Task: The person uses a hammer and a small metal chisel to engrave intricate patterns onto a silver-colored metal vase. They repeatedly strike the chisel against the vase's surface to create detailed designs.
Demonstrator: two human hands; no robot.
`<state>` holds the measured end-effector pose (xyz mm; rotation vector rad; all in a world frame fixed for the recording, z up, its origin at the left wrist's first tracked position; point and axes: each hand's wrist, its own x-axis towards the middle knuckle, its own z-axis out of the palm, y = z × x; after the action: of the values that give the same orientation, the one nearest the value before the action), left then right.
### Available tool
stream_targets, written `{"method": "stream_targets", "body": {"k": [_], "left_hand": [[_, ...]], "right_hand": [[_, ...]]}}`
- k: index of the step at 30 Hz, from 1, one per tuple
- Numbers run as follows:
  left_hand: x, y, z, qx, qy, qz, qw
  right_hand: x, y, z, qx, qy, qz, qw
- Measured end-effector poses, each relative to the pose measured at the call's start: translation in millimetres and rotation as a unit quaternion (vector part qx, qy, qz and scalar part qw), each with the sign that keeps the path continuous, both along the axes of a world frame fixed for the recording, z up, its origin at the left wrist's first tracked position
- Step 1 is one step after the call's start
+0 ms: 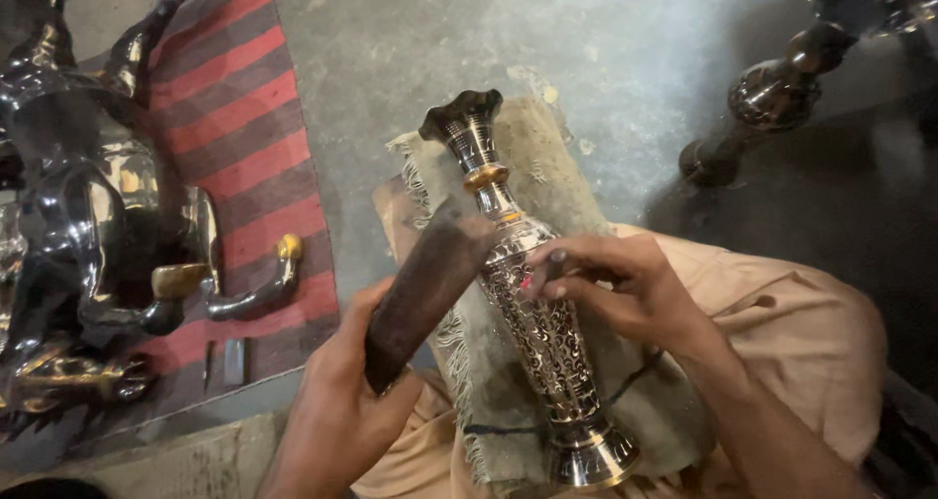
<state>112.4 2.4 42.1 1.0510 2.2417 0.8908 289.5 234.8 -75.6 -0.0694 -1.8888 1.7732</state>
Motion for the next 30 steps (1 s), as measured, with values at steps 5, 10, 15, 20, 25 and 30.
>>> {"method": "stream_targets", "body": {"k": [5, 10, 15, 20, 25, 30], "left_hand": [[5, 6, 4, 0.043, 0.046, -0.027, 0.998], [3, 20, 25, 0.072, 0.253, -0.089, 0.961], [2, 33, 40, -0.006, 0.213, -0.029, 0.977], [5, 40, 47, 0.026, 0.344, -0.11, 0.932], [3, 43, 50, -0.024, 0.364, -0.124, 0.923], [2, 40, 47, 0.019, 0.402, -0.116, 0.908]], "right_hand": [[5, 1, -6, -0.002, 0.016, 0.0, 1.0], [3, 2, -11, -0.006, 0.032, 0.009, 0.999], [5, -1, -5, -0.027, 0.01, 0.002, 1.0], [2, 3, 1, 0.048, 0.018, -0.001, 0.999], [2, 3, 3, 0.041, -0.017, -0.008, 0.999], [1, 2, 2, 0.035, 0.002, -0.004, 0.999]]}}
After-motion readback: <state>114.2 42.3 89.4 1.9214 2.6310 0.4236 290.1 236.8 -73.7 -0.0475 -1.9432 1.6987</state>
